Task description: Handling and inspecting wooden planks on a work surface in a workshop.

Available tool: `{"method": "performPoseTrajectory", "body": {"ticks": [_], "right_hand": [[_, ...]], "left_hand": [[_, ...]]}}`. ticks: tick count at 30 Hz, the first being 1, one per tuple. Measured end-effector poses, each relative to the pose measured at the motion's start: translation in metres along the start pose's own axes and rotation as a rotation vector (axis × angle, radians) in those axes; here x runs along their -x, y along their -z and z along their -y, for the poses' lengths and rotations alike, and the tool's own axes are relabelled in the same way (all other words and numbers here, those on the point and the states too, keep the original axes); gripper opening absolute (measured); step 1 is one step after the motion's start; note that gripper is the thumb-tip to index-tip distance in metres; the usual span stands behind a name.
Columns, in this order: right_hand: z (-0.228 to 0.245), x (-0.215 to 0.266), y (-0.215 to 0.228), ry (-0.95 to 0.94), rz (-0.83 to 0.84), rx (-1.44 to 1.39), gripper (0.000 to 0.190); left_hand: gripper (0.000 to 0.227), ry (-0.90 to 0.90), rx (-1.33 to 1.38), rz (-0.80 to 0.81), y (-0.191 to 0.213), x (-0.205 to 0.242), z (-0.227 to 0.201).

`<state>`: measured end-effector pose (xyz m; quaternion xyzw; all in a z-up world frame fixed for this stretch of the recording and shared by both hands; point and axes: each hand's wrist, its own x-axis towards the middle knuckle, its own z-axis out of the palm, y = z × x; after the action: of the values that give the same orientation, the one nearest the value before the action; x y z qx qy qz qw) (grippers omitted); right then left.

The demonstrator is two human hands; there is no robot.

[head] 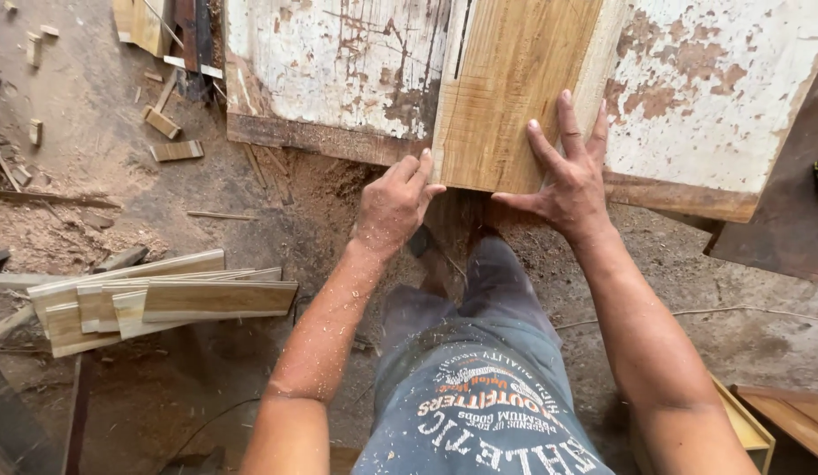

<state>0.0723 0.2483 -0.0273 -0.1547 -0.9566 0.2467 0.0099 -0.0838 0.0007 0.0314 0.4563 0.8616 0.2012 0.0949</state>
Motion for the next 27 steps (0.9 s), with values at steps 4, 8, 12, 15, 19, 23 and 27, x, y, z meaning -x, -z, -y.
{"method": "performPoseTrajectory", "body": {"ticks": [4,8,12,15,19,23,27], "right_hand": [[-0.006,-0.010,0.001,0.016,-0.005,-0.003,0.111],[-0.016,-0.023,-0.001,0.017,-0.011,0.012,0.112],[-0.024,-0.032,-0.003,0.001,0.015,0.024,0.115],[-0.027,-0.037,-0.005,-0.002,0.022,0.029,0.116],[-0.034,-0.048,-0.005,0.009,-0.009,0.028,0.115],[-0.041,-0.058,-0.007,0.013,-0.023,0.025,0.115],[-0.044,-0.065,-0.007,0.014,-0.023,0.012,0.113]], "left_hand": [[0.051,0.002,-0.005,0.027,0.000,-0.010,0.004],[0.049,0.003,0.011,-0.002,-0.004,-0.023,0.007],[0.051,0.017,0.022,0.016,-0.015,-0.032,0.016],[0.052,0.032,0.033,0.049,-0.009,-0.039,0.015],[0.051,0.010,-0.005,-0.005,-0.004,-0.050,0.013],[0.052,-0.024,-0.023,-0.031,-0.008,-0.064,0.021],[0.052,0.002,-0.044,0.006,-0.014,-0.070,0.026]]}}
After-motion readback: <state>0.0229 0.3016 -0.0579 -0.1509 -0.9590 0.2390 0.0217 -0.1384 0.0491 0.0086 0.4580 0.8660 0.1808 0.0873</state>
